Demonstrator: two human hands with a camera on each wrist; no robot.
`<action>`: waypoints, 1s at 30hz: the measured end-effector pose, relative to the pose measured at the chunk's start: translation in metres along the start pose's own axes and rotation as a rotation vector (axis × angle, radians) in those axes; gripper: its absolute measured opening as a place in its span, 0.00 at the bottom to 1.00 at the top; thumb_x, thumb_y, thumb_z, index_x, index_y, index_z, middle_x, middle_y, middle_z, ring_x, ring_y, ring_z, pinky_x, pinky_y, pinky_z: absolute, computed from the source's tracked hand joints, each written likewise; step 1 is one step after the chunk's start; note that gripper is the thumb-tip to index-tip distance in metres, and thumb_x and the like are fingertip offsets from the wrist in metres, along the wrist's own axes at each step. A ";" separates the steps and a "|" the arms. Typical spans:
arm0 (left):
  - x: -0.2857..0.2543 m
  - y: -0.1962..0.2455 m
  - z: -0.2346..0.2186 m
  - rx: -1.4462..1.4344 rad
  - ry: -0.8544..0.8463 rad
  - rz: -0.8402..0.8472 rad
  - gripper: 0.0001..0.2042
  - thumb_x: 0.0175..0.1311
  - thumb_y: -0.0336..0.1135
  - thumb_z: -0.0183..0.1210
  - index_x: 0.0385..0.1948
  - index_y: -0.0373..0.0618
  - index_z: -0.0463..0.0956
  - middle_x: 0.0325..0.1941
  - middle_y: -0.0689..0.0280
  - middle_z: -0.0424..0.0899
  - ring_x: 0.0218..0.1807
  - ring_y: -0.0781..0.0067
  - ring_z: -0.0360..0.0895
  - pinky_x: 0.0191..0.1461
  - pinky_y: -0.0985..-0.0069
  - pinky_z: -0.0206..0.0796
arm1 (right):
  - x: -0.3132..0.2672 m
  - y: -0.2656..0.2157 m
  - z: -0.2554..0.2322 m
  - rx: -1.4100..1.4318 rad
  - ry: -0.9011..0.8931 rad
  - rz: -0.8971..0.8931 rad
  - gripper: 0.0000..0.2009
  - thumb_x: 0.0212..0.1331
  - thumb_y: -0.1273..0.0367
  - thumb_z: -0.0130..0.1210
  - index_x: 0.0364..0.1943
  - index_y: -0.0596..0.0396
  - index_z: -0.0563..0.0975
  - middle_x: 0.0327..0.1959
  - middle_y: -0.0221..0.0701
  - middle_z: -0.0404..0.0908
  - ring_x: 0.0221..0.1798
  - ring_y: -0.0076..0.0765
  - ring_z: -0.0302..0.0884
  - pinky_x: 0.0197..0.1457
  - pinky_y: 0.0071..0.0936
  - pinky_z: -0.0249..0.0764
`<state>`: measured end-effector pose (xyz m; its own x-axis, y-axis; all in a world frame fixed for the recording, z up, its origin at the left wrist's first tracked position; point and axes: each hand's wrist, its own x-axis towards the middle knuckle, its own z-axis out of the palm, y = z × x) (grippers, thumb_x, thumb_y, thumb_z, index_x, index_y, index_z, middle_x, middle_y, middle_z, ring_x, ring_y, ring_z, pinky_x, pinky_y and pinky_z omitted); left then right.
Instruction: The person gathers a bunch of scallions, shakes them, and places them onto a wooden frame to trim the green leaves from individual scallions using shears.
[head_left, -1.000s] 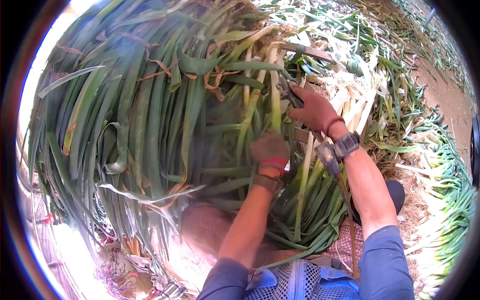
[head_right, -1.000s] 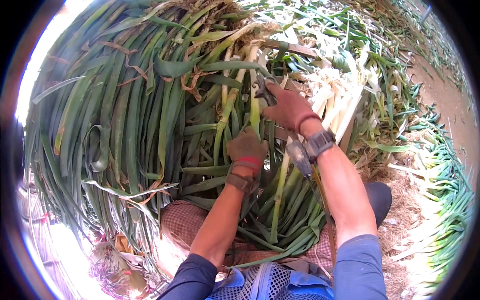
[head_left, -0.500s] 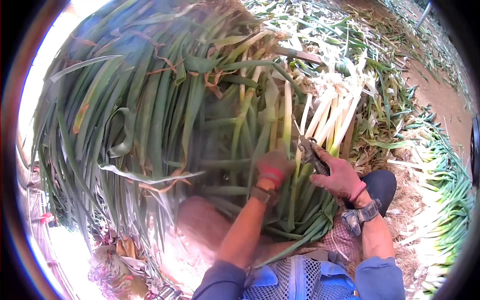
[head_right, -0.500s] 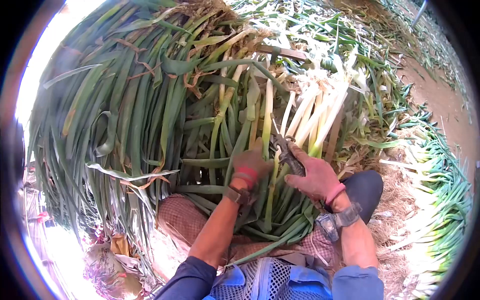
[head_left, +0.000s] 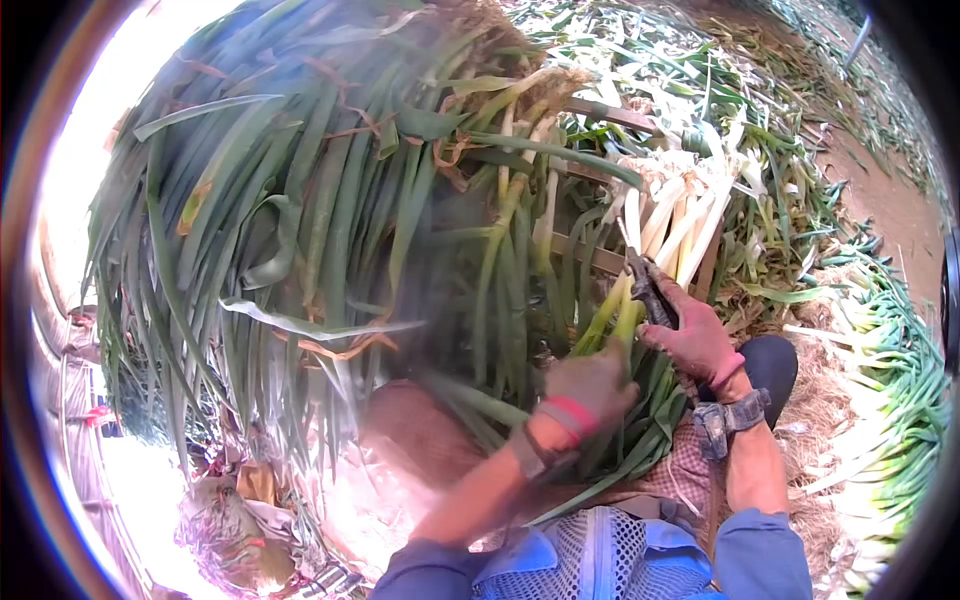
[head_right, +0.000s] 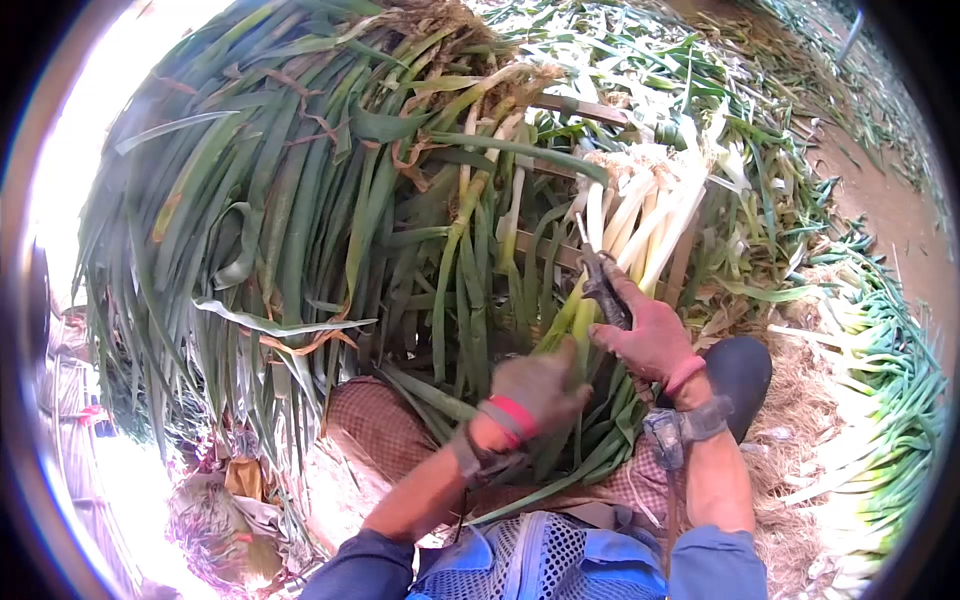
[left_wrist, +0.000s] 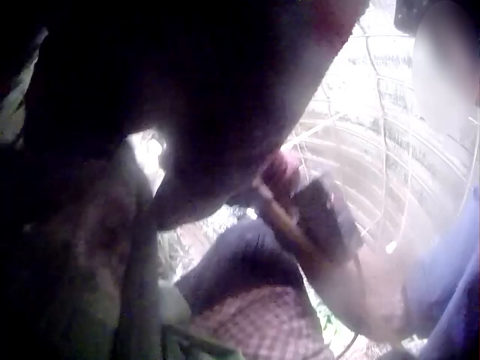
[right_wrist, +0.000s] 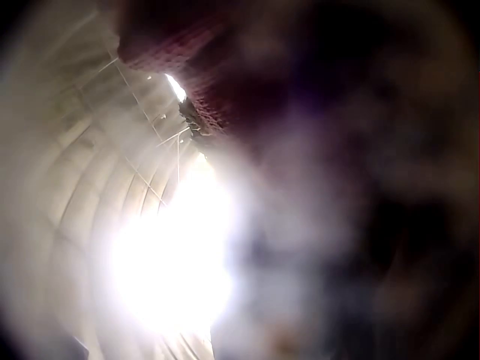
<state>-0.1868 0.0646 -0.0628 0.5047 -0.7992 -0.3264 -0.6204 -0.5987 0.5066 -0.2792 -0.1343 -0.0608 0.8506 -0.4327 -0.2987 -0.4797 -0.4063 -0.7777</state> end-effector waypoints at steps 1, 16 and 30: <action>0.005 -0.011 -0.019 0.049 -0.040 -0.006 0.22 0.66 0.54 0.61 0.55 0.53 0.80 0.40 0.51 0.89 0.42 0.44 0.88 0.44 0.51 0.79 | 0.000 0.000 0.000 0.001 -0.003 -0.002 0.45 0.55 0.52 0.69 0.79 0.49 0.67 0.42 0.47 0.87 0.42 0.48 0.87 0.55 0.37 0.80; 0.145 -0.138 -0.094 0.345 0.242 -0.354 0.21 0.63 0.55 0.63 0.47 0.48 0.86 0.44 0.54 0.91 0.48 0.47 0.89 0.54 0.54 0.76 | 0.013 -0.041 0.028 0.380 -0.288 -0.037 0.46 0.57 0.56 0.69 0.81 0.54 0.63 0.64 0.46 0.83 0.61 0.38 0.83 0.71 0.31 0.72; 0.102 -0.125 -0.070 0.132 0.315 -0.345 0.22 0.57 0.55 0.66 0.43 0.47 0.86 0.39 0.50 0.91 0.45 0.45 0.89 0.49 0.54 0.77 | 0.013 -0.055 0.045 0.190 -0.378 -0.030 0.48 0.57 0.50 0.68 0.80 0.54 0.63 0.61 0.52 0.85 0.59 0.51 0.86 0.67 0.36 0.76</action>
<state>-0.0161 0.0614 -0.1038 0.8392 -0.5097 -0.1895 -0.4452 -0.8441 0.2987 -0.2323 -0.0815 -0.0465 0.8995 -0.0826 -0.4290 -0.4356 -0.2433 -0.8666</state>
